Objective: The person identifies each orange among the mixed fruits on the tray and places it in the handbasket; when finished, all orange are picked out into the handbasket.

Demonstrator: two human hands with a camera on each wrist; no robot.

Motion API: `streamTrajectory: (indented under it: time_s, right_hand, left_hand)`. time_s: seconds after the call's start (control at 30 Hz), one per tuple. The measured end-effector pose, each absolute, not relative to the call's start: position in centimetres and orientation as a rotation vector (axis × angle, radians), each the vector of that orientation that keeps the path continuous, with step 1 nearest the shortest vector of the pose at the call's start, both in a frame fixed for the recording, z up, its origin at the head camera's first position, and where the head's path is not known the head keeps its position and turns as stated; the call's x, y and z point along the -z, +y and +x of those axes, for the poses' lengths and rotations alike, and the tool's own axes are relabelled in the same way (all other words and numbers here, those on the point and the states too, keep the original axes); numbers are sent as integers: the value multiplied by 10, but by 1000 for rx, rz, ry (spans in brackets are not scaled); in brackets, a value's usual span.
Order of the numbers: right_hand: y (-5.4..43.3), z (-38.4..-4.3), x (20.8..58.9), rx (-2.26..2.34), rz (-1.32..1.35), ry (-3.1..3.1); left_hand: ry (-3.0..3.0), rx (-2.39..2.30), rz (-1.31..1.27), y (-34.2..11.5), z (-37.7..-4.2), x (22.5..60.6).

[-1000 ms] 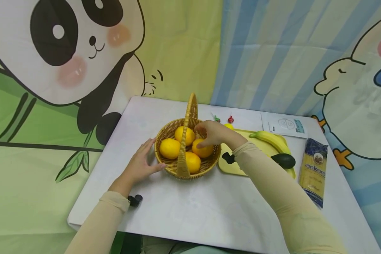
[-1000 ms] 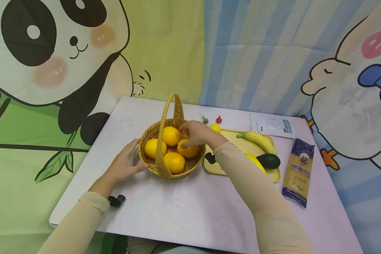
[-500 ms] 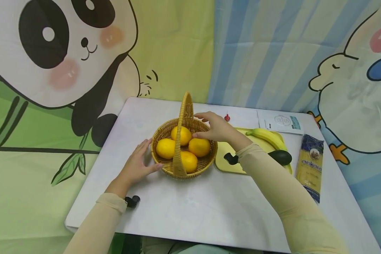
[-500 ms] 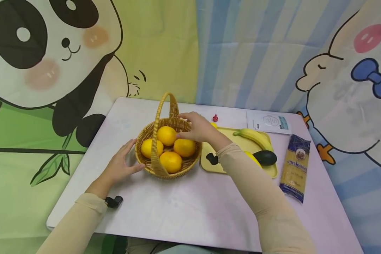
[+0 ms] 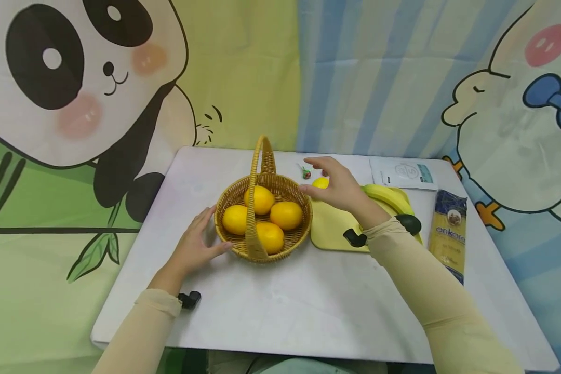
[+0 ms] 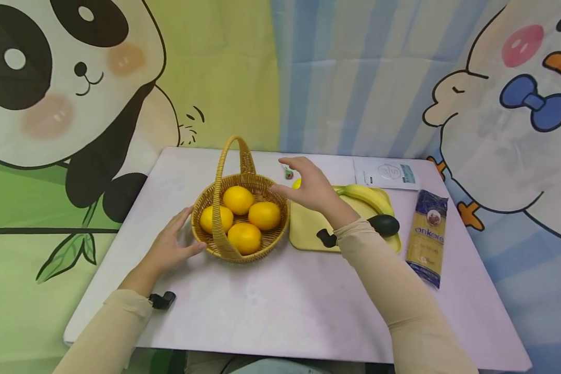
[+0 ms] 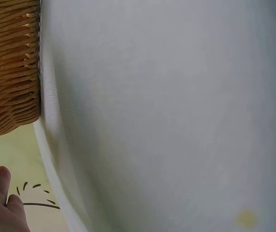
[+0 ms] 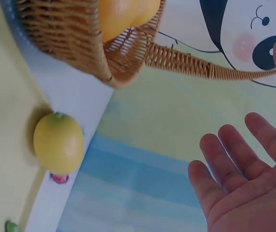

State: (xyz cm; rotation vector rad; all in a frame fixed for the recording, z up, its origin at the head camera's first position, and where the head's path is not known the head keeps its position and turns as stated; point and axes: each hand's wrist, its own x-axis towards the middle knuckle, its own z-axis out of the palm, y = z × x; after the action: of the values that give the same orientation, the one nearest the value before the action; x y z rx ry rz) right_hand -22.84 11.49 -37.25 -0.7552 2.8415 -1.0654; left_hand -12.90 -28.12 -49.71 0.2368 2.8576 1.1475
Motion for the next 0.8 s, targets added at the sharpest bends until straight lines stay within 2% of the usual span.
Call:
streamTrajectory:
  time_s: [0.4,0.8]
  right_hand:
    - [158,-227,364,1042,-630,3025]
    - [183,-228,361,717,-388,3133]
  left_hand:
    - [2883,-1090,201,-299,-132,500]
    - [2894,-1015,188,-309,-127,496]
